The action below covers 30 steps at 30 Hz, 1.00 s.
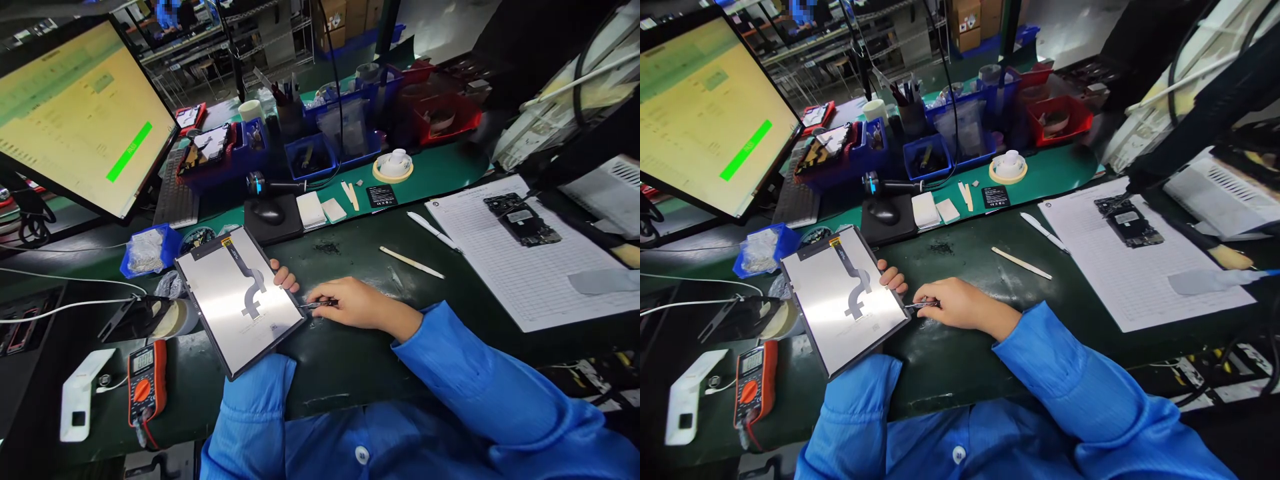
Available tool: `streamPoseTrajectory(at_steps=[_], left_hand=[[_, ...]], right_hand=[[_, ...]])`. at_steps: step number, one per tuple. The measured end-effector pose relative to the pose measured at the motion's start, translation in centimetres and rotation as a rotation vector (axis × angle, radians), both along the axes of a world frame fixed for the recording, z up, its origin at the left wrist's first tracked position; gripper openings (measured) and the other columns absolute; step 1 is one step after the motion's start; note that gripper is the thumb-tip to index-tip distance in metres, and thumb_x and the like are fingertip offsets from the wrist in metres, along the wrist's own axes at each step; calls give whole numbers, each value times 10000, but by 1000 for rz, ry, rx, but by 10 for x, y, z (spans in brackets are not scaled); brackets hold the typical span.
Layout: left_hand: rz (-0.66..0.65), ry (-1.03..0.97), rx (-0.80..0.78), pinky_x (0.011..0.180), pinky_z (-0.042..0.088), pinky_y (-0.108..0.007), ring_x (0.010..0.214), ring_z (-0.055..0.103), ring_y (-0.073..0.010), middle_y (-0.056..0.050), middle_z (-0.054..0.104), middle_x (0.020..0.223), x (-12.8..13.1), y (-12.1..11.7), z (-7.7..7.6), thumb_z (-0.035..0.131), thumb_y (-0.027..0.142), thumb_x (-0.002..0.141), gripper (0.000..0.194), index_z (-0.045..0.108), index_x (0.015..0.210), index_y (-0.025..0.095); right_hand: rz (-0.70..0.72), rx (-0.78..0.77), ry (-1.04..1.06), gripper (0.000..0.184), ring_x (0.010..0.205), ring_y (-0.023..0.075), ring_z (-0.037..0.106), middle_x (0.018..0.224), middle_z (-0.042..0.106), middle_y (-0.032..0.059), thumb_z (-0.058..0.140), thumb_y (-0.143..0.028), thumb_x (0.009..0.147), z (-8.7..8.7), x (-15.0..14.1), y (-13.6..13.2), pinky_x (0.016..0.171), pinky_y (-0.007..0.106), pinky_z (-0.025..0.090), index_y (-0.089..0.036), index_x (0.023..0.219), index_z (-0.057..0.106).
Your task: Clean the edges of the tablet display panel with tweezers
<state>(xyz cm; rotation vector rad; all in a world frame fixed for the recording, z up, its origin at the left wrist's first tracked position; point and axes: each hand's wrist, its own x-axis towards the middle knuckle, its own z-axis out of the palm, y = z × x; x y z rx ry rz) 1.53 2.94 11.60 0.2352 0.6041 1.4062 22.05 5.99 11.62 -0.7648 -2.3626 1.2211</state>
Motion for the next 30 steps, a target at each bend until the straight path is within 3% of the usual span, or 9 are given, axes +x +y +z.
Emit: streamPoseTrajectory(at_steps=[4, 10, 16, 24, 30], left_hand=[[18, -14, 13, 570, 264, -266, 550, 289, -102, 50, 285, 635, 1, 1, -2, 759, 396, 727, 390, 434, 825, 204], [21, -1, 23, 582, 283, -269, 561, 285, -110, 43, 275, 645, 1, 0, -3, 704, 425, 793, 341, 450, 830, 200], [12, 5, 31, 558, 329, -249, 556, 306, -104, 39, 277, 643, -4, 1, -7, 690, 521, 777, 397, 465, 814, 195], [-69, -44, 24, 564, 378, -266, 571, 308, -116, 13, 329, 647, -12, 2, -16, 548, 623, 850, 436, 518, 834, 188], [-29, -51, -3, 569, 402, -257, 586, 349, -113, 13, 341, 667, -7, -1, -8, 569, 568, 851, 395, 550, 882, 175]], right_hand=[[20, 88, 12, 111, 716, 147, 636, 856, 724, 15, 707, -205, 913, -3, 0, 1, 690, 252, 459, -203, 1011, 759], [33, 199, -20, 159, 811, 171, 670, 928, 747, 41, 636, -240, 982, -3, 1, 2, 713, 263, 448, -210, 1034, 783], [3, 54, -18, 123, 741, 150, 656, 865, 751, 12, 711, -229, 924, 0, 0, -1, 692, 246, 449, -203, 1034, 758], [74, 189, -27, 179, 799, 166, 657, 903, 738, 36, 608, -247, 1000, 0, 3, 2, 708, 266, 435, -204, 996, 781], [27, 21, -33, 116, 679, 137, 630, 822, 739, -9, 727, -231, 909, 3, 1, -2, 659, 247, 435, -207, 1021, 751]])
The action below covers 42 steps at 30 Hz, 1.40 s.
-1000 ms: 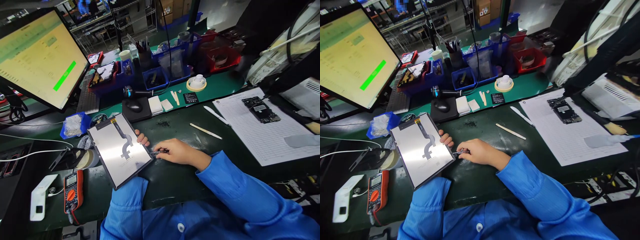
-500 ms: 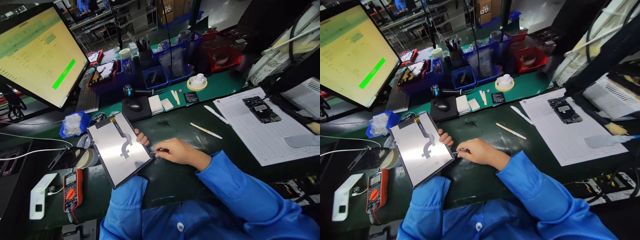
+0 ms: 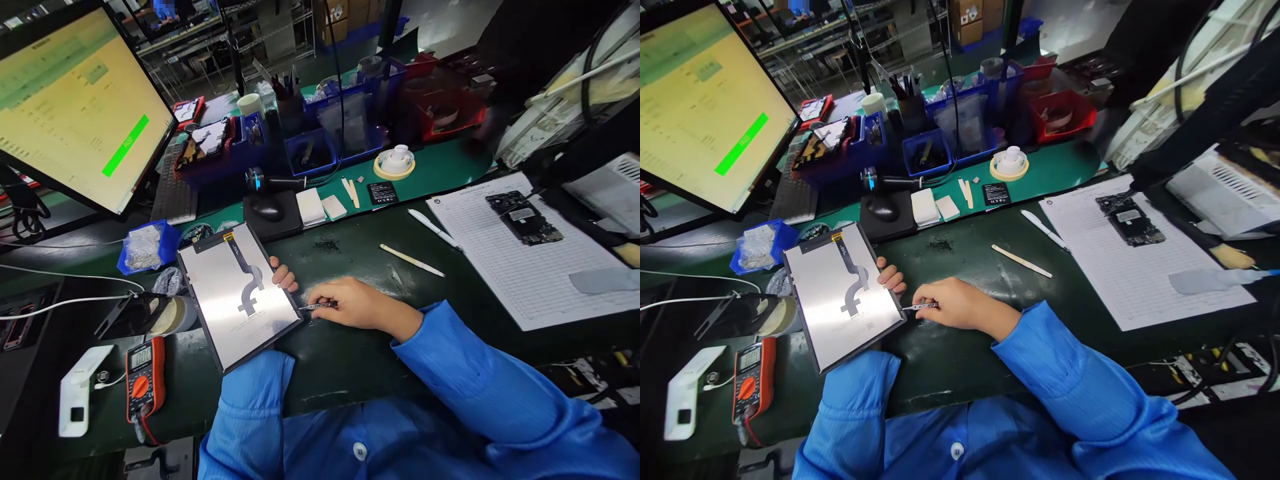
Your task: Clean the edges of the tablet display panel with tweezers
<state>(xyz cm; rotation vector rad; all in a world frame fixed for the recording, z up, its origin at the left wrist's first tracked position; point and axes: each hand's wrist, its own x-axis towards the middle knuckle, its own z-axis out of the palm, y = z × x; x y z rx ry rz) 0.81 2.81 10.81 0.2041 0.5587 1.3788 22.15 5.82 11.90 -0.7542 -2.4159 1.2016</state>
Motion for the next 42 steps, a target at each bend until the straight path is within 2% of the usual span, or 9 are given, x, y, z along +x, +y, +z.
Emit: streamPoseTrajectory(at_steps=[6, 12, 15, 19, 26, 32, 36, 39, 42], left_hand=[[-3, 23, 3, 555, 387, -254, 575, 321, -112, 16, 329, 656, -2, 1, -3, 545, 582, 864, 403, 554, 874, 179], [-7, -1, 0, 577, 391, -267, 594, 313, -124, 5, 341, 674, -4, 2, -8, 516, 602, 875, 422, 558, 893, 183], [3, -5, 0, 573, 380, -264, 592, 303, -124, 5, 343, 676, -4, 1, -7, 531, 582, 872, 404, 565, 909, 181], [-3, -5, 10, 586, 385, -273, 596, 307, -131, 0, 347, 675, -5, 0, -7, 513, 612, 880, 430, 565, 911, 186], [-14, 0, 52, 569, 377, -269, 572, 305, -115, 11, 343, 672, -6, 2, -11, 579, 639, 817, 459, 541, 886, 187], [16, 41, -37, 542, 341, -240, 536, 291, -100, 38, 288, 630, 5, 0, 5, 560, 423, 909, 247, 501, 866, 187], [37, 58, -17, 546, 343, -216, 535, 328, -88, 49, 277, 643, 11, -3, 14, 631, 357, 862, 226, 500, 882, 173], [34, 40, 3, 558, 362, -214, 542, 338, -89, 50, 288, 651, 10, -3, 14, 648, 351, 846, 238, 504, 898, 169], [4, 25, 5, 534, 356, -215, 520, 312, -90, 50, 280, 621, 6, 0, 7, 587, 356, 890, 202, 498, 859, 177]], right_hand=[[62, 189, 35, 162, 779, 168, 648, 894, 733, 41, 614, -241, 992, -4, 1, 1, 705, 272, 431, -190, 986, 768], [-7, 33, 6, 99, 711, 148, 643, 819, 736, -3, 703, -250, 928, -1, 0, -2, 659, 249, 431, -207, 1009, 741], [32, 107, 17, 89, 734, 153, 642, 852, 737, 14, 678, -242, 945, -2, 0, -1, 671, 257, 430, -201, 981, 749], [55, 198, 23, 198, 787, 166, 653, 894, 738, 34, 581, -264, 1013, -3, 2, 0, 702, 270, 433, -204, 973, 766], [33, 65, 14, 108, 720, 151, 645, 841, 738, 5, 700, -227, 933, 0, 1, -3, 675, 256, 444, -198, 1029, 742], [91, 199, 51, 187, 792, 172, 670, 891, 749, 41, 591, -234, 1006, -4, 0, -1, 728, 277, 458, -186, 974, 769], [41, 125, 27, 124, 777, 164, 678, 870, 755, 17, 643, -246, 975, -1, 1, -4, 715, 267, 470, -202, 1015, 752], [28, 104, 13, 106, 741, 155, 669, 846, 749, 4, 711, -215, 923, 2, 1, -5, 687, 257, 467, -195, 1023, 744], [69, 185, 19, 112, 780, 165, 673, 895, 752, 27, 653, -208, 966, 2, 1, -4, 710, 269, 465, -189, 999, 758]])
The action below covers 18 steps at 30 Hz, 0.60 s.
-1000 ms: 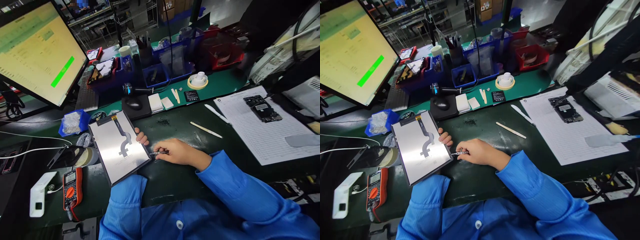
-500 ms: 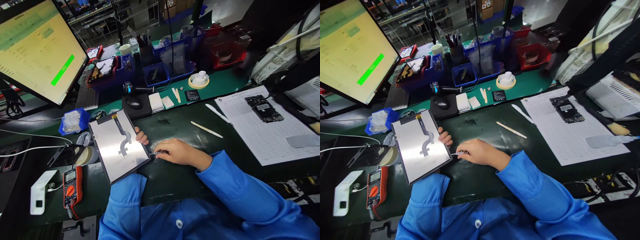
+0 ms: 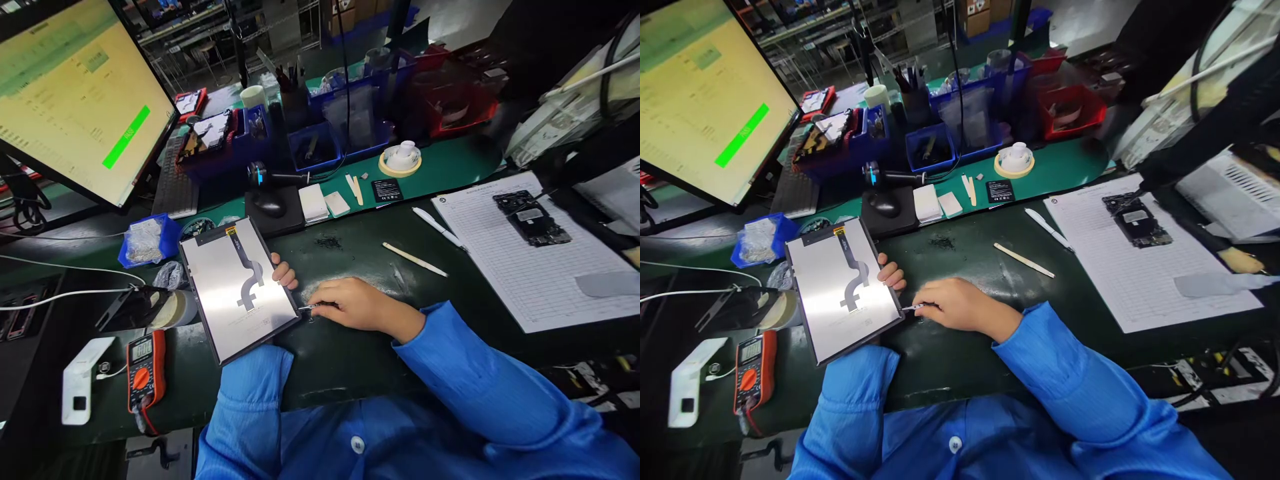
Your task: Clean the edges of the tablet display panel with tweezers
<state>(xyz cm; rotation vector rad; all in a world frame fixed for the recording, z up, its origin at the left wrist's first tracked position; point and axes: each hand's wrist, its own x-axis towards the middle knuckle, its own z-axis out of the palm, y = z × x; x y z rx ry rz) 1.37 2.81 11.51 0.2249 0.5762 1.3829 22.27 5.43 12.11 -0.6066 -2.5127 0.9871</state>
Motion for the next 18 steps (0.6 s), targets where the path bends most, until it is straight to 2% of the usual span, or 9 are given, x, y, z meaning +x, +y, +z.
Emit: streamPoseTrajectory(at_steps=[4, 8, 11, 14, 18], left_hand=[[-2, -19, -3, 526, 359, -240, 523, 301, -99, 28, 327, 629, -6, 3, -12, 491, 546, 930, 373, 511, 850, 183], [50, -20, -54, 526, 363, -255, 534, 292, -107, 19, 349, 635, -8, 3, -18, 453, 649, 927, 470, 530, 869, 189], [49, -32, -49, 518, 364, -257, 534, 279, -110, 16, 344, 634, -7, 3, -16, 419, 665, 931, 496, 535, 865, 188], [23, -41, -48, 521, 372, -257, 537, 279, -110, 13, 345, 637, -6, 3, -10, 400, 653, 936, 494, 532, 860, 183], [27, -16, -52, 524, 363, -236, 533, 299, -103, 29, 313, 630, -2, 3, -2, 473, 556, 926, 384, 517, 861, 180]], right_hand=[[-5, 11, 6, 172, 799, 169, 681, 907, 758, 32, 595, -227, 1007, 0, 0, -1, 727, 277, 469, -192, 998, 763], [-34, -65, -7, 114, 736, 155, 670, 837, 752, 5, 714, -220, 928, -1, 0, -2, 686, 260, 469, -188, 1032, 746], [-1, 1, 9, 103, 737, 153, 660, 859, 749, 16, 667, -223, 962, -4, 0, -1, 683, 264, 458, -191, 996, 758], [11, 57, 26, 188, 777, 163, 668, 882, 751, 28, 590, -250, 1012, -6, 0, 0, 707, 274, 457, -197, 987, 768], [-26, -29, 15, 114, 770, 158, 675, 870, 760, 15, 649, -232, 976, -3, -1, -2, 710, 262, 461, -197, 999, 755]])
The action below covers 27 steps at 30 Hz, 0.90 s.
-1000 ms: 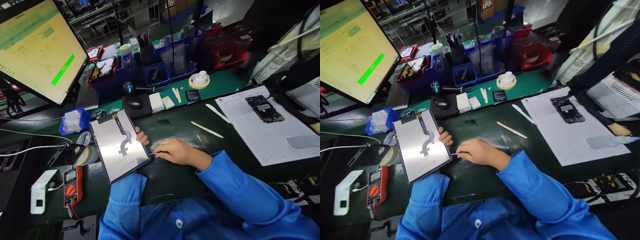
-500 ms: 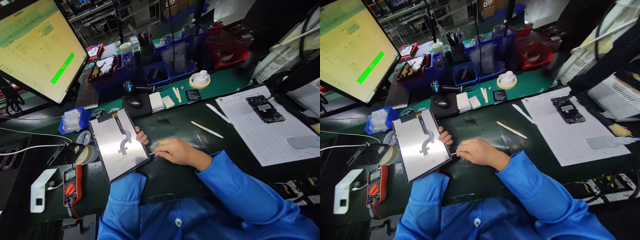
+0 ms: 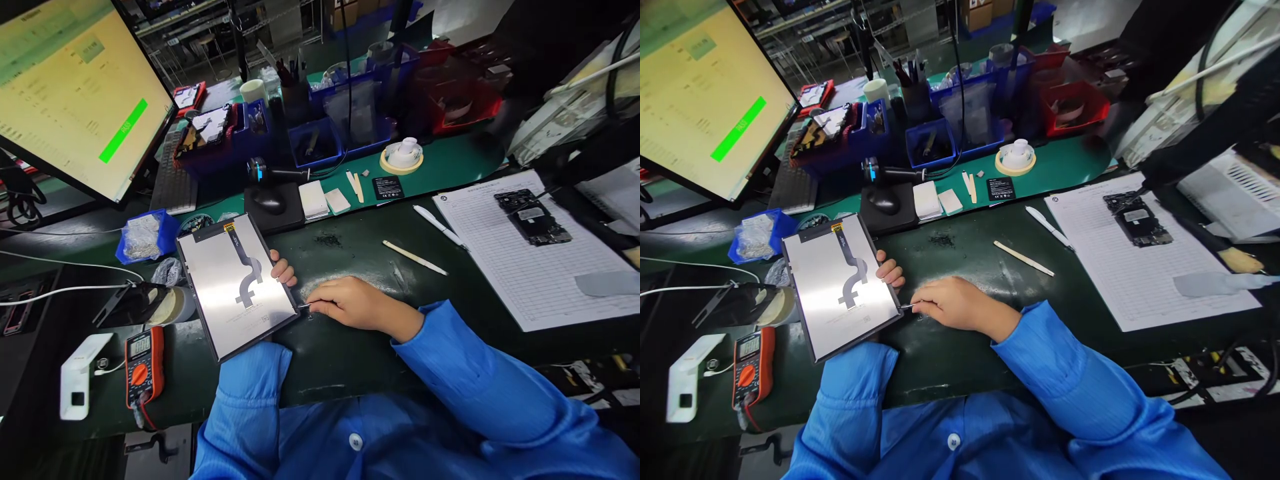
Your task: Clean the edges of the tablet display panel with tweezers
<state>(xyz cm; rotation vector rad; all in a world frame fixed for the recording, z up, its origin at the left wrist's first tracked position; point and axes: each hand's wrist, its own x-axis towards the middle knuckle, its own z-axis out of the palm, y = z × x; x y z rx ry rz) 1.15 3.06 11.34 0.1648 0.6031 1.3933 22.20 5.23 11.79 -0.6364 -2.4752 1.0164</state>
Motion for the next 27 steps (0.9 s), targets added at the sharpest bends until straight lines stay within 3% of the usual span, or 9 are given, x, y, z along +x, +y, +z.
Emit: streamPoseTrajectory(at_steps=[3, 6, 10, 13, 16, 22, 27], left_hand=[[-3, 38, 12, 511, 332, -217, 507, 276, -93, 56, 241, 613, 2, 0, 3, 559, 415, 886, 244, 491, 830, 187], [-11, 62, 39, 516, 325, -213, 511, 264, -90, 62, 230, 614, 2, 0, 2, 625, 334, 824, 194, 496, 840, 189], [-16, 108, 48, 519, 314, -219, 519, 252, -88, 64, 240, 620, 2, 0, 0, 724, 387, 734, 311, 506, 850, 199], [12, 129, 52, 519, 295, -225, 515, 243, -88, 65, 232, 624, 2, 1, -2, 750, 444, 699, 377, 496, 844, 206], [-8, 89, 47, 537, 301, -233, 527, 263, -97, 54, 258, 629, 0, 1, -2, 695, 425, 764, 311, 501, 853, 199], [-3, -20, 57, 561, 314, -251, 557, 245, -120, 27, 303, 635, -4, -1, -6, 494, 441, 903, 265, 519, 890, 178], [17, -23, 47, 560, 325, -258, 563, 251, -125, 17, 301, 657, -3, 0, -7, 435, 526, 921, 354, 519, 889, 184]], right_hand=[[-16, -67, -21, 73, 704, 150, 663, 797, 749, -3, 731, -197, 908, 2, -1, -1, 670, 250, 454, -185, 979, 744], [21, -19, -14, 67, 746, 161, 678, 855, 760, 16, 692, -192, 938, 1, -1, -1, 692, 261, 461, -183, 971, 750], [39, 30, -8, 157, 815, 179, 700, 922, 773, 35, 608, -213, 998, 0, 0, 0, 735, 282, 473, -188, 987, 763], [1, -37, -13, 122, 773, 169, 697, 864, 769, 18, 666, -218, 963, 0, -1, -1, 711, 269, 476, -189, 1042, 754], [-12, -55, -6, 135, 712, 156, 675, 808, 753, 2, 729, -208, 911, -1, -1, -2, 674, 257, 470, -187, 1043, 751], [32, 89, 18, 173, 775, 170, 680, 880, 754, 37, 604, -235, 1000, -4, 0, -1, 709, 272, 472, -188, 1015, 770], [-6, -11, 9, 134, 731, 160, 679, 834, 758, 12, 653, -246, 968, -4, -1, -3, 682, 261, 472, -194, 1049, 747]])
